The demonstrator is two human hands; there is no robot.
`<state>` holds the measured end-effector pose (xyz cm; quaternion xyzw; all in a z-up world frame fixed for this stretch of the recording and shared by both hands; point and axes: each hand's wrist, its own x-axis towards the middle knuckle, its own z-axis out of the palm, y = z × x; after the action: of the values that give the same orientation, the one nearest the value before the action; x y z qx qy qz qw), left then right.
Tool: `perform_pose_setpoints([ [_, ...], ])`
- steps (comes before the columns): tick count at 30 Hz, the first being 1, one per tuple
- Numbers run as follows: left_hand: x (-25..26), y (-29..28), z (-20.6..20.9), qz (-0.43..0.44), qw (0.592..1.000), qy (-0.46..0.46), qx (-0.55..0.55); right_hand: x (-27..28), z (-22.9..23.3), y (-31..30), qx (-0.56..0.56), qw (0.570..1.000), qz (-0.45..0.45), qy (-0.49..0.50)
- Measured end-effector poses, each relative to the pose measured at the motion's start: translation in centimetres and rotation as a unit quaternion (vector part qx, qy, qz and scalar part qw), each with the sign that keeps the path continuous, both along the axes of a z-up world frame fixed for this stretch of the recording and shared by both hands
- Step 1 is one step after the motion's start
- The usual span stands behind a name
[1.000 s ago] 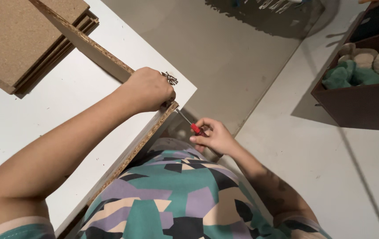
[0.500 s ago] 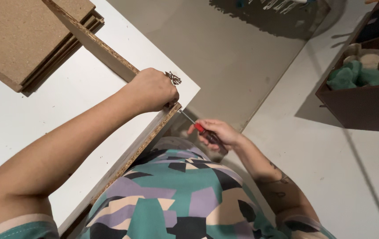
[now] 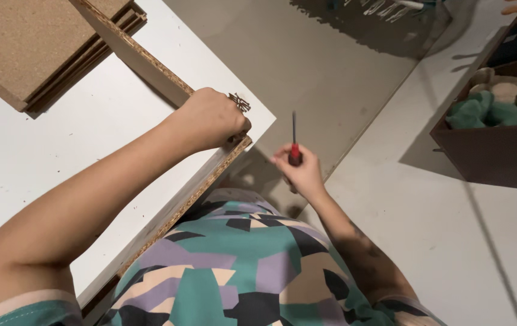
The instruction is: The person assembles a wooden furniture frame by aligning two boards and securing them with screws using a screwdriver. They repeatedly position the boards, insert screws, and tighten them to join the pieces.
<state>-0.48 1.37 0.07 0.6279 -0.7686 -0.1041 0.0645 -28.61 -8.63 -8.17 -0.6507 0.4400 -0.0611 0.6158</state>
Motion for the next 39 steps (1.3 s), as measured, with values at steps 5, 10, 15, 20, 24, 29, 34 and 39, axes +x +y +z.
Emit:
perform_pose_setpoints([
  [5, 0.8, -0.2, 1.2, 0.018, 0.993, -0.052, 0.103, 4.3, -8.6, 0.4, 0.065, 0.994, 0.024, -0.079],
  [10, 2.7, 1.2, 1.5, 0.018, 0.993, -0.016, -0.117, 7.0, -13.9, 1.4, 0.084, 0.996, 0.039, -0.016],
  [15, 9.9, 7.3, -4.9, 0.255, 0.84, 0.291, -0.38, 5.7, -17.7, 1.2, 0.106, 0.992, 0.039, -0.055],
  [20, 14.6, 7.5, -17.5, 0.529, 0.562, 0.512, -0.376, 3.0, -23.9, 0.7, 0.108, 0.993, -0.024, -0.031],
  [24, 16.7, 5.0, -23.4, 0.52, 0.576, 0.549, -0.311, 2.1, -27.2, 0.0, 0.001, 0.989, 0.064, -0.132],
  [29, 17.7, 2.8, -25.2, 0.489, 0.576, 0.613, -0.231, 2.6, -28.3, -0.2, -0.026, 0.991, 0.07, -0.109],
  [34, 16.7, 2.5, -24.4, 0.518, 0.574, 0.593, -0.225, 5.0, -26.6, -1.9, -0.123, 0.984, 0.13, 0.008],
  [39, 16.1, 2.5, -23.9, 0.545, 0.537, 0.594, -0.248, 5.7, -24.1, -1.0, -0.157, 0.975, 0.154, -0.038],
])
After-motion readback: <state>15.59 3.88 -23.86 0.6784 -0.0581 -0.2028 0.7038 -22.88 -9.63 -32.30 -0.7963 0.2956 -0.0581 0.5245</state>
